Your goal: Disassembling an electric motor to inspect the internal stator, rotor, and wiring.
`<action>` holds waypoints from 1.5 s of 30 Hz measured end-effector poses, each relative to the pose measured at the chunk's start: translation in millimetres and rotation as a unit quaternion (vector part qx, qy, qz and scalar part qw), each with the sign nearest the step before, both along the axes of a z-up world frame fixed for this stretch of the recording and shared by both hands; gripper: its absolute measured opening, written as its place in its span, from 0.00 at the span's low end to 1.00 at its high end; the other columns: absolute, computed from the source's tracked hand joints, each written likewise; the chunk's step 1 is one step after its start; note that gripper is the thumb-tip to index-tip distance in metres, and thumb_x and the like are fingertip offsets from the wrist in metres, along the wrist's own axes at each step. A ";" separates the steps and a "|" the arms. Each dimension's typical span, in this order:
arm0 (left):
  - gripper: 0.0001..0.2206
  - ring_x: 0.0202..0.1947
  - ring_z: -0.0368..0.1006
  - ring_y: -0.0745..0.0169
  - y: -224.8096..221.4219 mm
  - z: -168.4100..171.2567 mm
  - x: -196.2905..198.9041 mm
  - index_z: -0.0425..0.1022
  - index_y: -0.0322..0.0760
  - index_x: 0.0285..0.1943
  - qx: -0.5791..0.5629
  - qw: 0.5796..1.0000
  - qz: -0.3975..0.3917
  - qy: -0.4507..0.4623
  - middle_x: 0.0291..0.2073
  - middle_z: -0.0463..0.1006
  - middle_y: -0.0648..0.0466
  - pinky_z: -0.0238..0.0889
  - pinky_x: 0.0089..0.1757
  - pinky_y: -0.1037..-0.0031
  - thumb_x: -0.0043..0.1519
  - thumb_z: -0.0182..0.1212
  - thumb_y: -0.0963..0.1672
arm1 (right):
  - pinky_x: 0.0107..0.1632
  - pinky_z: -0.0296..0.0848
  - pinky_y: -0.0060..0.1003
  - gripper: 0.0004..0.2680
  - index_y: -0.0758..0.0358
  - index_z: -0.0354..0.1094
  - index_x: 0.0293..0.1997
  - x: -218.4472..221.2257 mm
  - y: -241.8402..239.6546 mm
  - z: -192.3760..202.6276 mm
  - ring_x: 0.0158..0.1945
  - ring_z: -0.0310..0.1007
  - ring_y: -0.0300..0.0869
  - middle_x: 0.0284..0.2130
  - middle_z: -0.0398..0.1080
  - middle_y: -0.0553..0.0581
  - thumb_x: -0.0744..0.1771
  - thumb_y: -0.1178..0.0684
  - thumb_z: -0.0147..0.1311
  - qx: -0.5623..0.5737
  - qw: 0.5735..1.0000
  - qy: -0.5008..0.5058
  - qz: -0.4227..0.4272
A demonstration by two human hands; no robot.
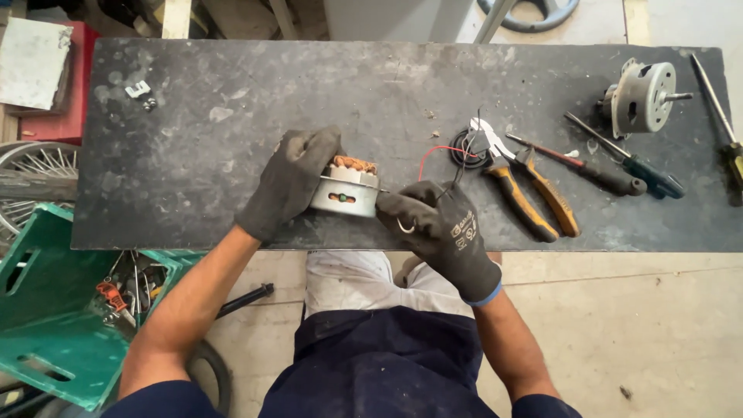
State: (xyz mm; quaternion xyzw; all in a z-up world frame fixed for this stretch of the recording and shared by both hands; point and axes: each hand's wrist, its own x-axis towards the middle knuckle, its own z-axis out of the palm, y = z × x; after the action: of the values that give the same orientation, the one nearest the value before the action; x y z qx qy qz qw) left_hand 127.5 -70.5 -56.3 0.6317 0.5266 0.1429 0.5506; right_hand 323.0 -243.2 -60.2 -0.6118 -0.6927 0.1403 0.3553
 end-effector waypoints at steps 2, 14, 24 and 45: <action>0.24 0.42 0.72 0.51 2.0 1.1 1.2 0.81 0.43 0.34 -0.001 1.000 -0.008 0.010 0.32 0.78 0.48 0.62 0.50 0.65 0.57 0.55 0.61 | 0.48 0.73 0.47 0.09 0.45 0.75 0.48 0.0 1.0 -2.5 0.43 0.75 0.53 0.40 0.73 0.50 0.66 0.43 0.63 0.013 1.000 -0.016 -0.001; 0.30 0.53 0.74 0.43 20.7 23.4 18.1 0.83 0.40 0.40 0.006 0.998 -0.040 0.054 0.41 0.81 0.45 0.59 0.58 0.57 0.57 0.52 0.64 | 0.42 0.74 0.43 0.10 0.45 0.76 0.46 -1.3 6.1 -12.3 0.38 0.75 0.51 0.40 0.73 0.48 0.63 0.47 0.65 0.082 0.996 -0.035 -0.018; 0.30 0.54 0.73 0.43 15.1 29.6 12.1 0.83 0.36 0.41 -0.011 0.998 -0.047 0.044 0.42 0.81 0.42 0.56 0.61 0.56 0.58 0.49 0.62 | 0.44 0.73 0.39 0.06 0.36 0.77 0.45 -12.1 4.6 -10.9 0.36 0.76 0.45 0.36 0.74 0.44 0.65 0.45 0.64 0.169 0.978 -0.073 -0.099; 0.22 0.61 0.67 0.34 4.8 46.8 26.0 0.67 0.47 0.70 0.339 0.909 -0.233 -0.063 0.61 0.70 0.42 0.60 0.60 0.49 0.67 0.58 0.50 | 0.56 0.73 0.54 0.08 0.61 0.77 0.48 69.1 -75.2 38.2 0.48 0.76 0.62 0.47 0.75 0.64 0.65 0.59 0.63 0.241 0.962 -0.019 -0.124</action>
State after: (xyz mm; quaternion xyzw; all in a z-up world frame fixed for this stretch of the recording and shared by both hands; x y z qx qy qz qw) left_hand 153.5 -65.6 -9.6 0.8750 0.2483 0.2196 0.3529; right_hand 392.1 -318.4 -22.0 -0.5914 -0.6317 -0.0878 0.4934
